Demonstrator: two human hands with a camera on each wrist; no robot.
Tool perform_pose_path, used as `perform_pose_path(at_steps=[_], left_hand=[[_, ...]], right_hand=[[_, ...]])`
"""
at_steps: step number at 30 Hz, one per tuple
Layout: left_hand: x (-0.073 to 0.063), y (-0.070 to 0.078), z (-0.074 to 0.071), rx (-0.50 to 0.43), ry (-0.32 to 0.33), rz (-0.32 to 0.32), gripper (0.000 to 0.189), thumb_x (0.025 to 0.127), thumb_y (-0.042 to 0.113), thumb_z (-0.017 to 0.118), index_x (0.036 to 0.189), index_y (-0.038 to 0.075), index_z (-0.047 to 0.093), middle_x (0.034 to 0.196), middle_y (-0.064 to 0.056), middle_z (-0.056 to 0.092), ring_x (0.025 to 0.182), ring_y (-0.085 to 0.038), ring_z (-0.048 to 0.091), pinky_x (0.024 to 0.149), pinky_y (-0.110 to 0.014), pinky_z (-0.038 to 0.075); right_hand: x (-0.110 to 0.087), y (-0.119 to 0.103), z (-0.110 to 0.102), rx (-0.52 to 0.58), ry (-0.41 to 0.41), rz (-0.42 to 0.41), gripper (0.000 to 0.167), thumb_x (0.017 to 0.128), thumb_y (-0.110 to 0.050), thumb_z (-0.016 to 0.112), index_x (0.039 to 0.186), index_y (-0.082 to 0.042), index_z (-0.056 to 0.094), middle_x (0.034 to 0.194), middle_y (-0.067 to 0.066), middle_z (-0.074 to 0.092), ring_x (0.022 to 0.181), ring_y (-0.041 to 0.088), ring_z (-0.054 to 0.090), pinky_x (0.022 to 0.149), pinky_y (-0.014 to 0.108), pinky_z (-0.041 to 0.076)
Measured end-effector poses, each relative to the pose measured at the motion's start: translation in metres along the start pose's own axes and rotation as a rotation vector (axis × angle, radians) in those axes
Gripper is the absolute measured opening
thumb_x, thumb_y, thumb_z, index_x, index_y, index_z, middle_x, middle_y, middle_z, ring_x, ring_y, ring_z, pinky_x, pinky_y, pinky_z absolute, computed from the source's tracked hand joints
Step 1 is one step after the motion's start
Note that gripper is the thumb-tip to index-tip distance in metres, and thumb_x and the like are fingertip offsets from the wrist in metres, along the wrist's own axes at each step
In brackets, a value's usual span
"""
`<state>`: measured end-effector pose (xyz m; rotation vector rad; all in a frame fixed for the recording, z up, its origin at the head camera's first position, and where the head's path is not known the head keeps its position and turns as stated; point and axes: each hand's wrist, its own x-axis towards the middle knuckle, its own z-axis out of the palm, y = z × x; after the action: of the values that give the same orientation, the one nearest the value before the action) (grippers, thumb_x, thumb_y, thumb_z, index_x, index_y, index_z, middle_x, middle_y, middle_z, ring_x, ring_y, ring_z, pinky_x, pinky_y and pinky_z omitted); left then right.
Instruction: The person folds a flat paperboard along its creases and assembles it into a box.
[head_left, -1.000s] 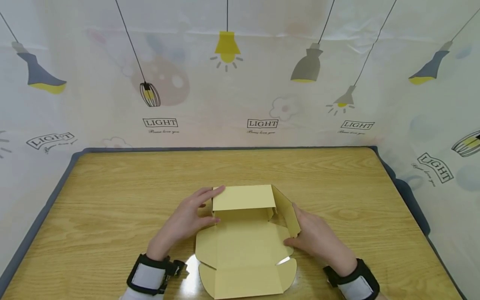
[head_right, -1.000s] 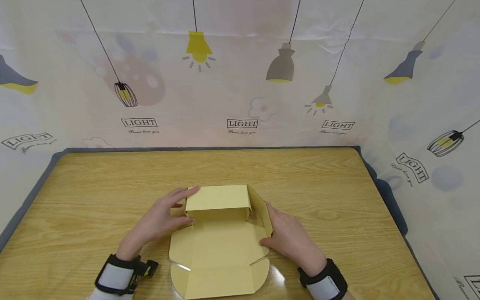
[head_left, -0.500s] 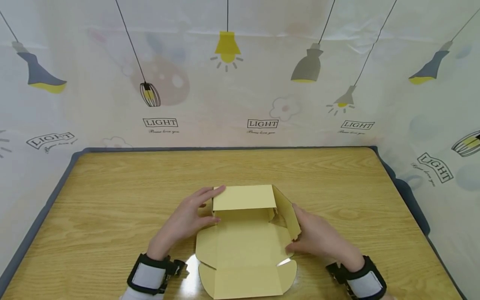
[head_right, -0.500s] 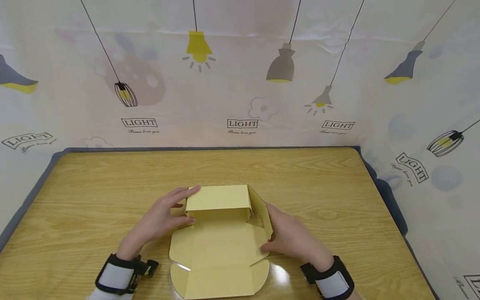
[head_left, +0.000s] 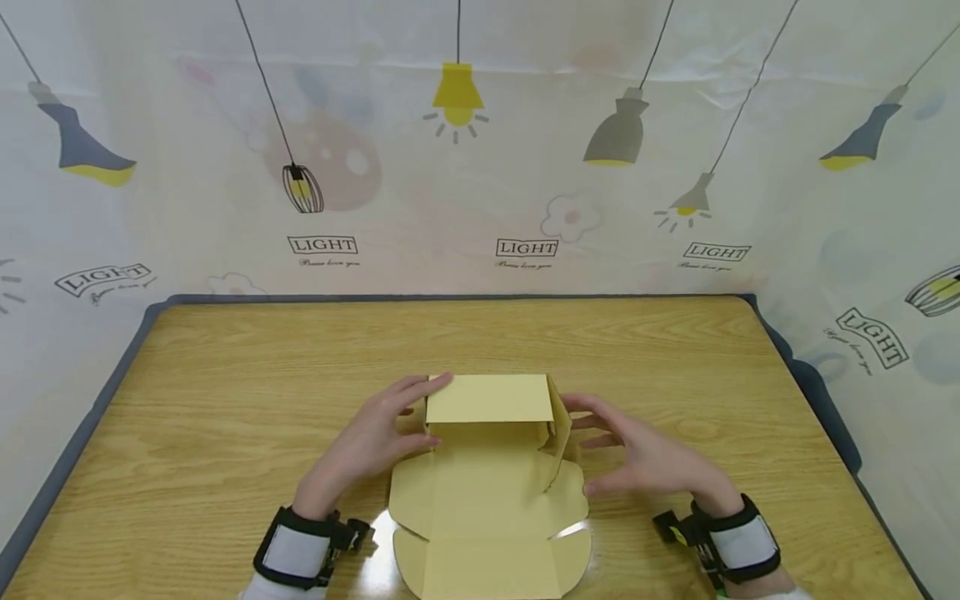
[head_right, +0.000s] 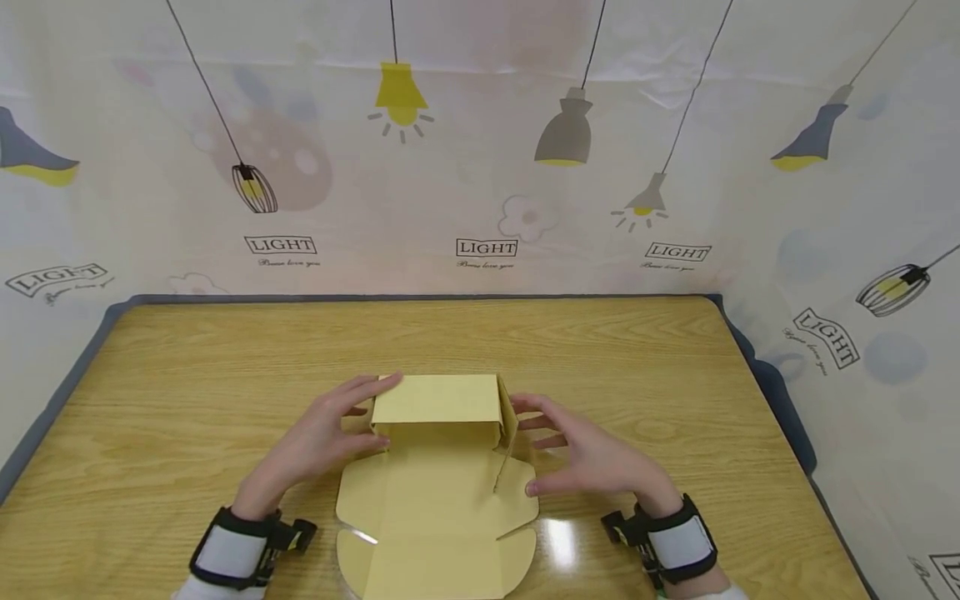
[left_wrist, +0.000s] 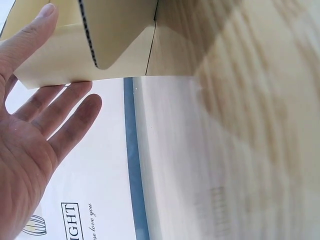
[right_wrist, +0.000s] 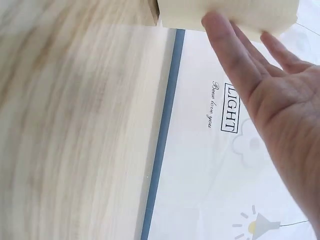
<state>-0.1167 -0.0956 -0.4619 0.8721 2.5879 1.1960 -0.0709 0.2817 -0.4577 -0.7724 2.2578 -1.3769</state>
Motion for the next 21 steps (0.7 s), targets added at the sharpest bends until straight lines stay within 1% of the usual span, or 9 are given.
perform_pose_path(at_steps=[4, 6, 8, 14, 17, 21], left_hand=[[-0.001, 0.000, 0.000, -0.005, -0.005, -0.015, 0.083, 0.083, 0.011, 0.083, 0.155, 0.025, 0.043, 0.147, -0.016, 0.051, 0.119, -0.040, 0.063, 0.096, -0.047, 0.059], [-0.001, 0.000, 0.000, -0.007, -0.007, -0.024, 0.084, 0.083, 0.011, 0.083, 0.155, 0.027, 0.043, 0.148, -0.017, 0.050, 0.120, -0.041, 0.063, 0.095, -0.047, 0.060], [-0.001, 0.001, 0.000, -0.006, -0.008, -0.027, 0.084, 0.083, 0.011, 0.083, 0.155, 0.027, 0.043, 0.149, -0.017, 0.050, 0.120, -0.041, 0.062, 0.096, -0.047, 0.060], [-0.001, 0.001, -0.001, 0.004, -0.002, -0.031, 0.085, 0.082, 0.012, 0.083, 0.155, 0.028, 0.043, 0.150, -0.019, 0.049, 0.120, -0.043, 0.063, 0.095, -0.048, 0.060], [-0.001, 0.002, -0.001, -0.001, -0.003, -0.033, 0.084, 0.082, 0.012, 0.083, 0.154, 0.029, 0.043, 0.150, -0.020, 0.048, 0.120, -0.045, 0.063, 0.093, -0.049, 0.060], [0.000, 0.002, 0.000, -0.004, 0.000, -0.037, 0.085, 0.081, 0.011, 0.084, 0.154, 0.029, 0.044, 0.150, -0.020, 0.049, 0.119, -0.044, 0.063, 0.094, -0.049, 0.060]], right_hand=[[0.009, -0.004, 0.001, 0.004, 0.035, 0.018, 0.100, 0.080, -0.020, 0.087, 0.159, -0.024, 0.025, 0.163, 0.008, 0.032, 0.140, 0.025, 0.049, 0.109, 0.042, 0.052], [0.014, -0.006, 0.003, 0.009, 0.045, 0.036, 0.102, 0.079, -0.021, 0.088, 0.159, -0.024, 0.024, 0.163, 0.008, 0.030, 0.140, 0.032, 0.048, 0.109, 0.044, 0.052], [0.018, -0.010, 0.004, 0.001, 0.066, 0.065, 0.103, 0.079, -0.021, 0.088, 0.159, -0.021, 0.023, 0.161, 0.011, 0.033, 0.138, 0.036, 0.049, 0.107, 0.043, 0.053], [0.031, -0.025, 0.011, -0.037, 0.126, 0.185, 0.104, 0.079, -0.023, 0.088, 0.159, -0.009, 0.023, 0.155, 0.018, 0.038, 0.130, 0.038, 0.053, 0.097, 0.037, 0.059], [0.034, -0.029, 0.016, -0.040, 0.148, 0.209, 0.104, 0.078, -0.019, 0.089, 0.158, -0.005, 0.023, 0.157, 0.018, 0.037, 0.130, 0.039, 0.053, 0.096, 0.037, 0.059], [0.036, -0.032, 0.024, -0.051, 0.198, 0.237, 0.106, 0.077, -0.018, 0.089, 0.158, -0.005, 0.023, 0.156, 0.019, 0.037, 0.130, 0.038, 0.052, 0.094, 0.033, 0.060]])
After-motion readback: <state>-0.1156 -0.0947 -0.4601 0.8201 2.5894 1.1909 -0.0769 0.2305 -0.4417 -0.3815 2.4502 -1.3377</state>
